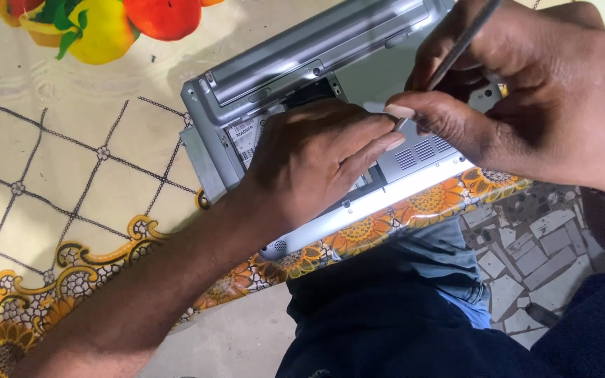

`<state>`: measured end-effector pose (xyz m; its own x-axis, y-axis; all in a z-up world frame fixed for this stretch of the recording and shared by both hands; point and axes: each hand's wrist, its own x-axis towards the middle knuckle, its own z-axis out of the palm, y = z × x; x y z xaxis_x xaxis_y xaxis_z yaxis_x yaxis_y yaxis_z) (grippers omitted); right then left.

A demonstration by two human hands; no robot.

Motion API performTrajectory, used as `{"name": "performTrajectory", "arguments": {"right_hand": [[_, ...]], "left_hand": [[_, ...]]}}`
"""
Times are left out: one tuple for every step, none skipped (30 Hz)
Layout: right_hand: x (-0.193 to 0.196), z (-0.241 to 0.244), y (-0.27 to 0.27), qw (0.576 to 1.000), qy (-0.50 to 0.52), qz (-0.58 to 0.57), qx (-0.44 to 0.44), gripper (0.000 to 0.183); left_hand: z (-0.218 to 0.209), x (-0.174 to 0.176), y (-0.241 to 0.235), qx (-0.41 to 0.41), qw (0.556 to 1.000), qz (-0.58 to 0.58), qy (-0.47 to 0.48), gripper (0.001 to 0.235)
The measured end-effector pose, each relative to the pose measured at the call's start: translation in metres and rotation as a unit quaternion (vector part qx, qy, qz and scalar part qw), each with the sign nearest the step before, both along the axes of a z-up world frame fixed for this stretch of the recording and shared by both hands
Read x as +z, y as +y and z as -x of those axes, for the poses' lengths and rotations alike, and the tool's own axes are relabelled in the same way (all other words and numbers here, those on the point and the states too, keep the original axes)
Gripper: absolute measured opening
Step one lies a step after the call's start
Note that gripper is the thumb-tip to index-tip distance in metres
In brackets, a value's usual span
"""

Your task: The person removes the back cover of a laptop, unscrews and removes the hard drive, and then detaches the keyboard. They then reattach the keyboard and place the hard drive back into the laptop.

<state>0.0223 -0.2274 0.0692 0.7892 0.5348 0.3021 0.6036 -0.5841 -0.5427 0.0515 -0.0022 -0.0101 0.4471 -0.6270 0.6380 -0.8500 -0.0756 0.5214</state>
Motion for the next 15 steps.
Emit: {"name": "performTrajectory", "arguments": {"right_hand": [[0.004,0.0,0.002,1.0,0.016,-0.005,-0.001,0.021],[0.008,0.001,0.005,0.999,0.032,-0.009,-0.002,0.022],[-0.001,-0.001,0.0,0.999,0.032,-0.009,-0.002,0.022],[-0.01,-0.003,-0.004,0.994,0.098,-0.029,-0.034,0.021],[-0.02,-0.004,-0.008,0.983,0.164,-0.05,-0.067,0.022],[-0.029,-0.005,-0.013,0.983,0.164,-0.05,-0.068,0.022],[-0.038,-0.007,-0.017,0.955,0.259,-0.081,-0.118,0.029],[-0.047,-0.008,-0.022,0.915,0.352,-0.111,-0.166,0.038],[-0.036,-0.003,-0.015,0.915,0.35,-0.111,-0.167,0.038],[-0.025,0.003,-0.008,0.945,0.258,-0.13,-0.151,0.021],[-0.015,0.008,-0.001,0.966,0.164,-0.147,-0.133,0.015],[-0.017,0.007,-0.002,0.966,0.164,-0.147,-0.133,0.015],[-0.018,0.005,-0.004,0.964,0.179,-0.148,-0.131,0.015],[-0.019,0.002,-0.006,0.961,0.194,-0.148,-0.129,0.018],[-0.021,0.0,-0.008,0.961,0.193,-0.149,-0.129,0.018]], "left_hand": [[0.0,-0.002,-0.001,0.011,1.0,-0.006,-0.014,0.014],[0.0,-0.004,-0.001,0.022,0.999,-0.012,-0.027,0.015],[0.0,-0.004,-0.002,0.022,0.999,-0.012,-0.028,0.015],[-0.001,-0.003,-0.002,0.018,0.999,-0.021,-0.03,0.011],[0.0,-0.003,-0.002,0.014,0.999,-0.031,-0.03,0.008],[0.001,-0.004,-0.001,0.013,0.999,-0.031,-0.03,0.008],[0.0,-0.004,-0.001,0.009,0.999,-0.039,-0.036,0.005],[0.0,-0.004,-0.001,0.005,0.998,-0.048,-0.042,0.004],[0.0,-0.003,-0.002,0.004,0.998,-0.047,-0.043,0.004],[0.0,-0.002,-0.002,0.022,0.998,-0.04,-0.052,0.009],[0.0,-0.002,-0.002,0.041,0.997,-0.033,-0.061,0.017],[0.0,-0.002,-0.003,0.042,0.997,-0.033,-0.061,0.017],[0.0,-0.002,-0.004,0.047,0.997,-0.013,-0.066,0.014],[0.0,-0.002,-0.005,0.052,0.996,0.008,-0.071,0.011],[0.001,-0.004,-0.006,0.052,0.996,0.007,-0.072,0.011]]}}
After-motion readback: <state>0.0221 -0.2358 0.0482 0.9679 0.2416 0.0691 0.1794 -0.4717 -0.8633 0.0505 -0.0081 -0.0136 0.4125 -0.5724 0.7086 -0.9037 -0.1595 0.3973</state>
